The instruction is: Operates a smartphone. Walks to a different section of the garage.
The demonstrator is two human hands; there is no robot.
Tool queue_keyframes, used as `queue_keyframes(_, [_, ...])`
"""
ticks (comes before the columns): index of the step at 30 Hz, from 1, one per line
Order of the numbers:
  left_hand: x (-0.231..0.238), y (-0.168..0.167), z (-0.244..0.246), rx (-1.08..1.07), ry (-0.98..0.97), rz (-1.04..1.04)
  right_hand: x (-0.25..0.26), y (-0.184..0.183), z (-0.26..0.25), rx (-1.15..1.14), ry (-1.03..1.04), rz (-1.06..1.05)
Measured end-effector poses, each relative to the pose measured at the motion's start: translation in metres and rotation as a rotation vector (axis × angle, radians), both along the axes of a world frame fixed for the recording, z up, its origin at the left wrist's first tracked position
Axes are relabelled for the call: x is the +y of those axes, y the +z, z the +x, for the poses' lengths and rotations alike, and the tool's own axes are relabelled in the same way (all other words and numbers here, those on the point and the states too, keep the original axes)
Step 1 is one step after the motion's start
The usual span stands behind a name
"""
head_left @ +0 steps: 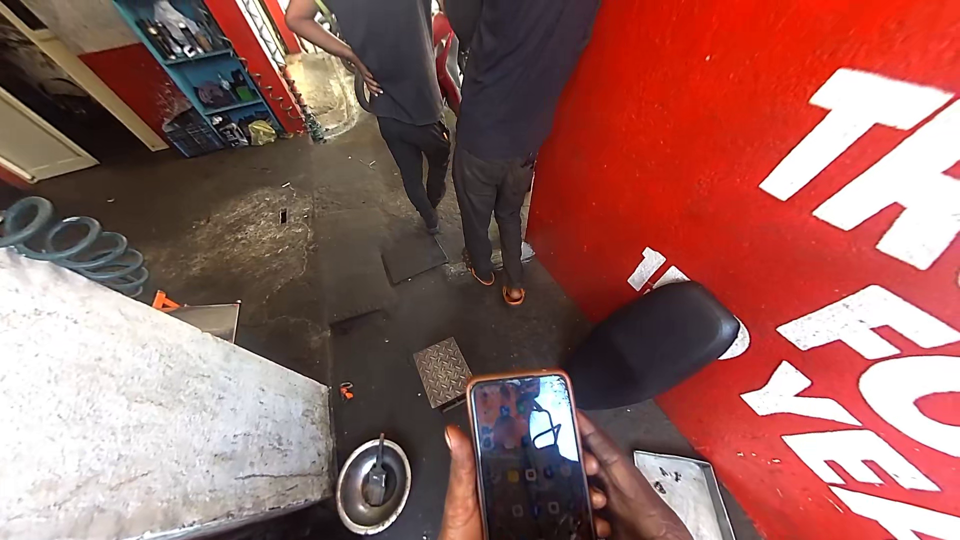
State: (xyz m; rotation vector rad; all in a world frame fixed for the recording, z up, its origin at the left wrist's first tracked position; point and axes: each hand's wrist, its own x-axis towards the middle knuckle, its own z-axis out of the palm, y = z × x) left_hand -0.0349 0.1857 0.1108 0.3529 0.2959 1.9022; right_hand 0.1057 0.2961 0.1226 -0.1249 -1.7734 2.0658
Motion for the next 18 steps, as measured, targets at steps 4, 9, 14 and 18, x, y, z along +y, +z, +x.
queue_keyframes(4, [0.001,0.004,0.003,0.017,0.032,-0.001,0.001,-0.001,0.002,0.015,0.003,0.002])
queue_keyframes(9, [0.0,-0.003,0.005,-0.001,-0.004,0.004,-0.002,-0.003,0.006,-0.019,-0.015,0.012])
queue_keyframes(14, [0.0,-0.005,0.005,0.003,-0.016,0.009,-0.001,-0.002,0.006,-0.024,-0.013,0.021])
queue_keyframes(18, [0.0,0.004,0.008,0.01,0.064,-0.019,-0.001,0.0,0.006,-0.059,-0.026,0.053])
